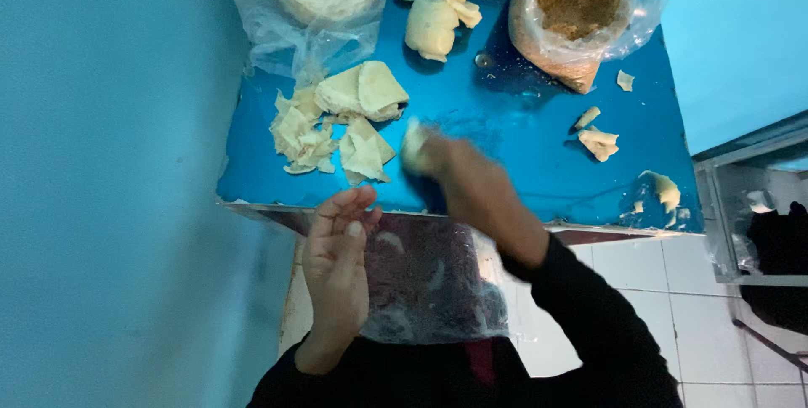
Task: The person picks up thin dough sheets from a blue work table, adds a small amount of brown filling from a plastic-lined container, and folds and rolls each sheet by hand into a small cylindrical roll, placing finished rolls in a pile on the table.
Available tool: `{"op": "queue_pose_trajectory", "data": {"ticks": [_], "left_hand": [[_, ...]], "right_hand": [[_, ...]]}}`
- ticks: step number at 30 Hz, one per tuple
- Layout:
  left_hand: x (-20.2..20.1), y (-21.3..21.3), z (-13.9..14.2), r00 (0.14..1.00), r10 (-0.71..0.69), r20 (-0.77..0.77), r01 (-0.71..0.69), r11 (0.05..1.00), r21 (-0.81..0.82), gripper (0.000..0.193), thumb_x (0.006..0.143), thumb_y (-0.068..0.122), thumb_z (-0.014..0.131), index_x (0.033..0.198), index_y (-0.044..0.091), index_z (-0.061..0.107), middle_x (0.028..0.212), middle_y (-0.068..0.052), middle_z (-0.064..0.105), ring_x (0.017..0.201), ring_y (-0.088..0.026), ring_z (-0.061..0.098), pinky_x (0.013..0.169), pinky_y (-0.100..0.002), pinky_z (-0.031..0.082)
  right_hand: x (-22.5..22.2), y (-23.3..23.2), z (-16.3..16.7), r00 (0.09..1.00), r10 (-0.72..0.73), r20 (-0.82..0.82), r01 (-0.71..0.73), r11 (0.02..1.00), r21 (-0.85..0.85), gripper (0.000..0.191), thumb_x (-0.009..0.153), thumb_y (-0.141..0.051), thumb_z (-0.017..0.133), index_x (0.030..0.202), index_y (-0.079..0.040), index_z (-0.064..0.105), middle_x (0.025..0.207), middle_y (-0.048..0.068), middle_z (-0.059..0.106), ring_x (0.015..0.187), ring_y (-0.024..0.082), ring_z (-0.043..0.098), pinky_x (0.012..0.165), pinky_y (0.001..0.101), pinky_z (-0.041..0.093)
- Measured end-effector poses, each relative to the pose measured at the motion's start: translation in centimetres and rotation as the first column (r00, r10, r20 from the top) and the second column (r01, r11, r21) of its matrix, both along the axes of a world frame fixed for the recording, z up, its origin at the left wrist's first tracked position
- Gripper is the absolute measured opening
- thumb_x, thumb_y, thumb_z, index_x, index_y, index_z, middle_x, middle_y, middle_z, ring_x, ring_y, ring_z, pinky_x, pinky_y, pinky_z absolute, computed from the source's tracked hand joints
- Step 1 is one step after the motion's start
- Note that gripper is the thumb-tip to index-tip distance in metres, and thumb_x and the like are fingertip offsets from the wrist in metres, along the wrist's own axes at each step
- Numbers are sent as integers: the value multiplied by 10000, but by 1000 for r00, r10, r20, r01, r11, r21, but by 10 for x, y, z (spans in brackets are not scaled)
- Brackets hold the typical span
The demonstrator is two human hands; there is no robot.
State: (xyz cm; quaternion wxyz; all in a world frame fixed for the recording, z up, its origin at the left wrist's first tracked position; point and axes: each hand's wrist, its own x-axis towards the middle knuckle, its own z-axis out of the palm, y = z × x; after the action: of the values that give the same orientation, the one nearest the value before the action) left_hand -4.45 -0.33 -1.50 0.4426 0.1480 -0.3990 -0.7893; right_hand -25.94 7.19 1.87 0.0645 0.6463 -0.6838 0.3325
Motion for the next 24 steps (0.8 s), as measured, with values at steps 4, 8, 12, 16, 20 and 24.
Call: {"op": "queue_pose_trajectory", "data": {"ticks": [4, 8, 12, 16, 20, 24], "left_hand": [[13, -9, -14, 992, 116, 56, -116, 993, -9, 308, 1048, 39, 547, 1349, -23, 533, 1350, -174, 637, 1315, -253, 608, 1130, -457, 506], [18, -5, -36, 988, 127, 85, -127, 992, -14, 313, 1093, 57, 566, 1382, -59, 542, 1352, -169, 633, 1268, -251, 604, 1128, -430, 495], [6, 27, -53, 994, 11, 104, -14, 1000, 24, 391, 1083, 107, 580, 1428, -67, 523, 1410, -158, 611, 1314, -228, 584, 1161, -366, 459], [-6, 70, -59, 987, -160, 14, 157, 979, 128, 528, 1003, 141, 603, 1483, 18, 419, 1471, -100, 548, 1378, -161, 551, 1188, -314, 432], [-10, 88, -61, 974, -205, -94, 225, 921, 319, 430, 1037, 129, 638, 1418, -41, 537, 1318, -123, 648, 1157, -160, 635, 979, -315, 504], [-13, 88, -65, 987, -162, 15, 147, 927, 346, 333, 1019, 82, 651, 1309, -73, 601, 1182, -126, 714, 1003, -154, 694, 870, -306, 557]], "right_hand": [[43, 46, 1, 991, 129, 35, -133, 979, 152, 672, 786, 101, 620, 1427, -66, 505, 1234, 191, 695, 1111, 379, 668, 908, 460, 529], [49, 72, -13, 967, -40, 250, -71, 906, 417, 661, 800, 66, 684, 1419, -74, 499, 1098, 173, 701, 1004, 362, 681, 810, 451, 543], [49, 89, -19, 746, -290, 599, 134, 947, 292, 522, 944, 43, 654, 1421, -54, 466, 1096, 133, 698, 1023, 225, 748, 863, 368, 632], [59, 97, -18, 372, -78, 925, 156, 988, 21, 646, 942, 61, 661, 1501, -40, 355, 1163, 132, 664, 1109, 215, 689, 920, 363, 595], [71, 90, -22, 305, 0, 952, 109, 993, -35, 704, 943, 62, 666, 1544, -44, 315, 1185, 155, 650, 1096, 224, 680, 900, 348, 589], [79, 91, -18, 530, -141, 837, 187, 981, 47, 788, 874, 40, 686, 1525, -46, 250, 1322, 153, 572, 1131, 228, 664, 871, 324, 623]]}}
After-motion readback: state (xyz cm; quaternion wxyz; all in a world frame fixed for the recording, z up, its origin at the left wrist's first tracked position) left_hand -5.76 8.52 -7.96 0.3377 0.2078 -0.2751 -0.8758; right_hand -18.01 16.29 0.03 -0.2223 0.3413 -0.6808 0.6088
